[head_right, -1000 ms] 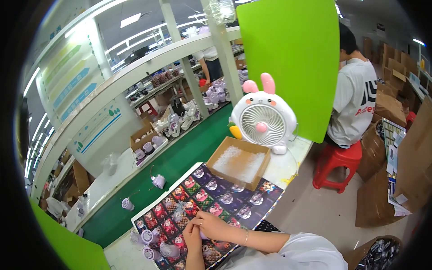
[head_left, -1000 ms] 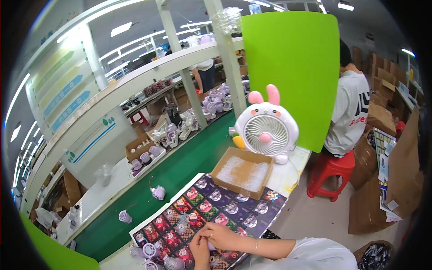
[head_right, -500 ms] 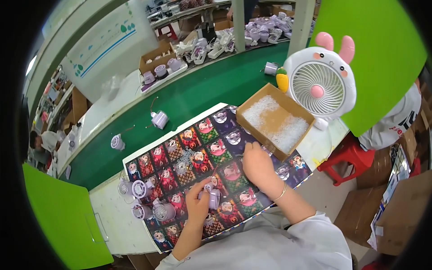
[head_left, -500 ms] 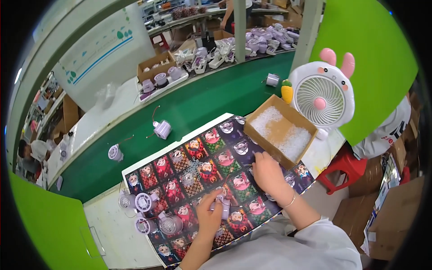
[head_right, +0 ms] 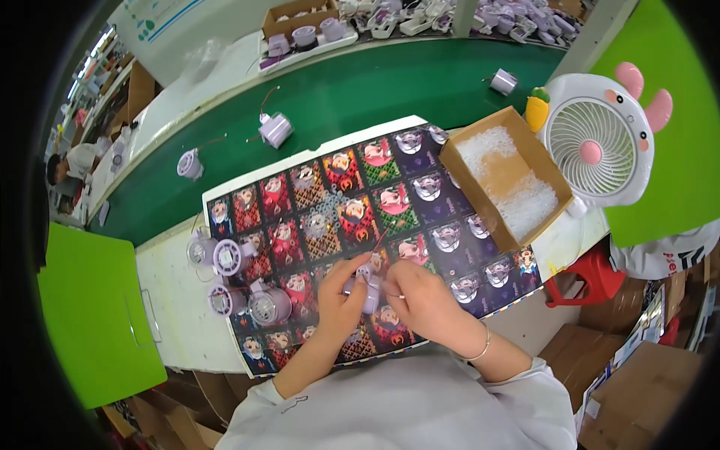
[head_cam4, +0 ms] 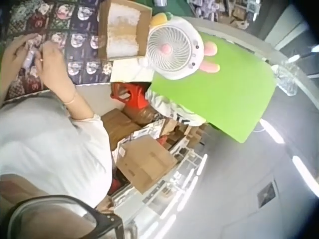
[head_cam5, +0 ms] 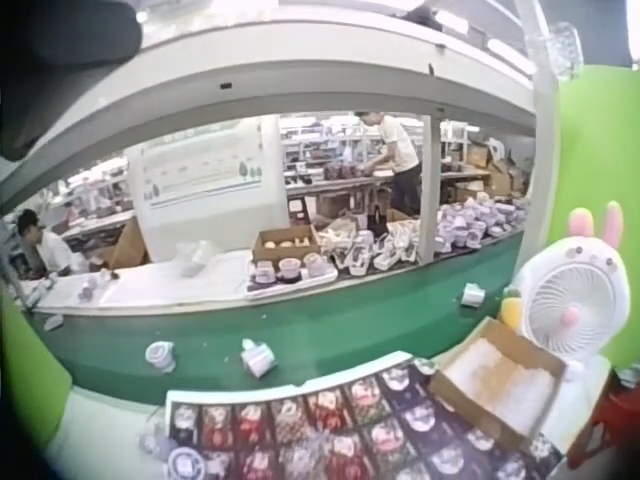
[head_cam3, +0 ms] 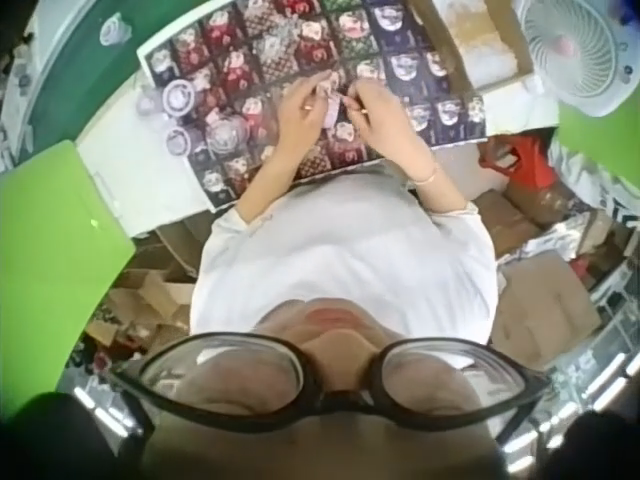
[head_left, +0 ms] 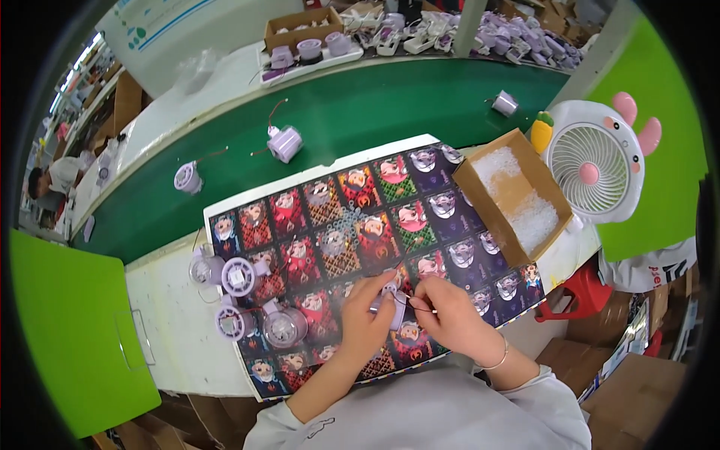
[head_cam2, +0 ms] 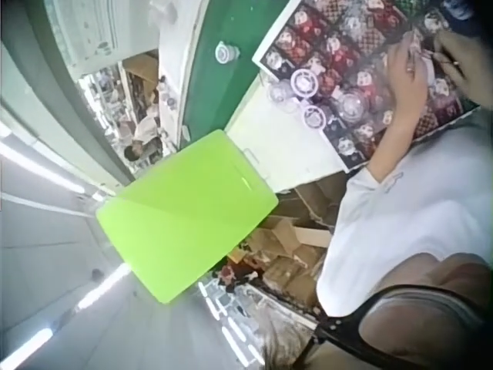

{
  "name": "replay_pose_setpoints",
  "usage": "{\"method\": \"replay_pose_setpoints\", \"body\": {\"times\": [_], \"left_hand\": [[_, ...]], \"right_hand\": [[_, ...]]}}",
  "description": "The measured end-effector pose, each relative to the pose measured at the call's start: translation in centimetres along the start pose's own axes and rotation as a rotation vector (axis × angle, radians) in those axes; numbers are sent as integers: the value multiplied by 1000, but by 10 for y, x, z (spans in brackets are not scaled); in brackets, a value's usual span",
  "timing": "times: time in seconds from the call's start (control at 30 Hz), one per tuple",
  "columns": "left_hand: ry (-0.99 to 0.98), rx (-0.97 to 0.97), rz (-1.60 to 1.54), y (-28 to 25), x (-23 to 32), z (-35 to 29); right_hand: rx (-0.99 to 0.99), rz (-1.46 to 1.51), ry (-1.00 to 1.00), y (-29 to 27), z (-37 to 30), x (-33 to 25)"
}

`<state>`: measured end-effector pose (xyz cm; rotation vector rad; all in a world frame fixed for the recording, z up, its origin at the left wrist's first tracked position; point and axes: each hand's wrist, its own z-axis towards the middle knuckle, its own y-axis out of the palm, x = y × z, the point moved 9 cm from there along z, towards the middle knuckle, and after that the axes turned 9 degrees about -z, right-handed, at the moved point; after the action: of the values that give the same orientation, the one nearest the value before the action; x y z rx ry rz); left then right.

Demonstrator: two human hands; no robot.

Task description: The person assembles handheld fan components by hand, threading wires through housings, fitting parts together, and placing the assembled units onto the mat and conveyor belt.

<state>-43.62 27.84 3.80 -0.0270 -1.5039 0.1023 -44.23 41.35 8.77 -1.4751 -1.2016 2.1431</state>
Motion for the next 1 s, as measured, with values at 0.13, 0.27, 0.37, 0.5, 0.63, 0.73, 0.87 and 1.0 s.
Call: {"method": "replay_pose_setpoints", "body": {"times": [0.13,0.27,0.37,0.5,0.63,0.73,0.87,1.0], "left_hand": [[30,5,0,-1,-1,-1],[97,22,33,-2,7,-2],[90,47,30,0,6,-3],[127,99,40,-1,10,-3],[138,97,42,-3,9,-2],[179,86,63,-1,13,-3],[183,86,44,-2,9,-3],[145,83,32,0,11,-1]], "right_hand": [[78,78,-9,5,1,-9],[114,22,27,5,1,-14],[201,-28,80,8,-2,-20],[372,-52,152,7,-5,-19],[283,30,178,9,4,-11],[100,32,45,-2,20,-8],[-163,-38,-101,-7,45,-17],[-395,-153,-236,-4,62,-24]]}}
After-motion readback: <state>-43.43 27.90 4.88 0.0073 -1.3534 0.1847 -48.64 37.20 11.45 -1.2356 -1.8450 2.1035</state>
